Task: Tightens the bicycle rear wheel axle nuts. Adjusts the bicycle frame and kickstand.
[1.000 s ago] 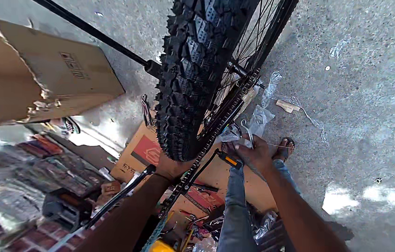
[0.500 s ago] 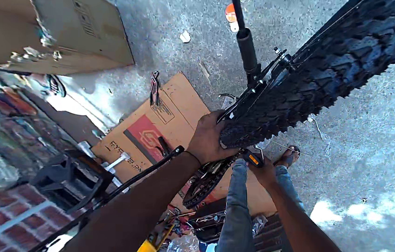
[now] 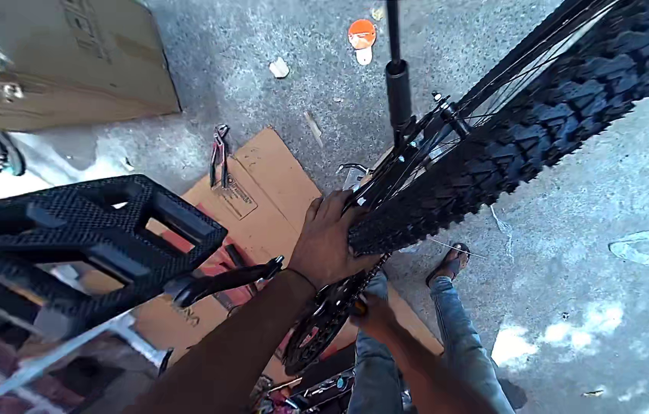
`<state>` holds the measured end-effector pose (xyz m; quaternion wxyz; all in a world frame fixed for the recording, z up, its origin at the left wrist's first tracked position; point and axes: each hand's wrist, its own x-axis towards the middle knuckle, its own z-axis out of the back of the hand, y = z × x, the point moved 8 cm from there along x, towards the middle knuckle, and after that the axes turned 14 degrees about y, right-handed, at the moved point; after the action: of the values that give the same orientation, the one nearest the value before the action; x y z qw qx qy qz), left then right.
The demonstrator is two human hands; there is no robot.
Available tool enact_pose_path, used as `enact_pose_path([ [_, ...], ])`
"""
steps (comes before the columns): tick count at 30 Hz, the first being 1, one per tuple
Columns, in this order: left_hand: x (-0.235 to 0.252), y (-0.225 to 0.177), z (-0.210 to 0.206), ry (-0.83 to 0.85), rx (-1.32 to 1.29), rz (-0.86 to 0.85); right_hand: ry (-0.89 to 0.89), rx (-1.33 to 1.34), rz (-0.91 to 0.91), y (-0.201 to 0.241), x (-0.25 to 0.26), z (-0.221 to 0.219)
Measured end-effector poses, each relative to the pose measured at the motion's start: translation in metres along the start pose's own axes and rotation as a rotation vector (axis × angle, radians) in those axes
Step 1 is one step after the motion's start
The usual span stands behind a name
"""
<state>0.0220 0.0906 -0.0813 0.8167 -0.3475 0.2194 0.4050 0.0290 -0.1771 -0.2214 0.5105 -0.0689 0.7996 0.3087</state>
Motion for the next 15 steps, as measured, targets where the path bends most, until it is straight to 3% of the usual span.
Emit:
enact_pose_path([
  [3,-0.001,-0.003,0.005,-0.081,-0.011,-0.040,0.087,0.009,0.043,0.018,-0.011,-0.049],
  [5,-0.005,-0.001,0.000,-0.064,0.012,-0.054,0.069,0.018,0.013,0.023,-0.020,-0.060],
  [8,-0.013,-0.015,0.004,0.150,0.094,0.011,0.046,0.043,-0.019,0.021,-0.018,-0.052],
  [11,-0.016,-0.015,0.004,0.174,0.131,0.071,-0.007,0.051,-0.027,0.017,-0.011,-0.022],
  [15,-0.017,-0.003,-0.006,0.160,0.204,0.118,-0.166,0.017,-0.022,0.011,-0.018,0.057],
])
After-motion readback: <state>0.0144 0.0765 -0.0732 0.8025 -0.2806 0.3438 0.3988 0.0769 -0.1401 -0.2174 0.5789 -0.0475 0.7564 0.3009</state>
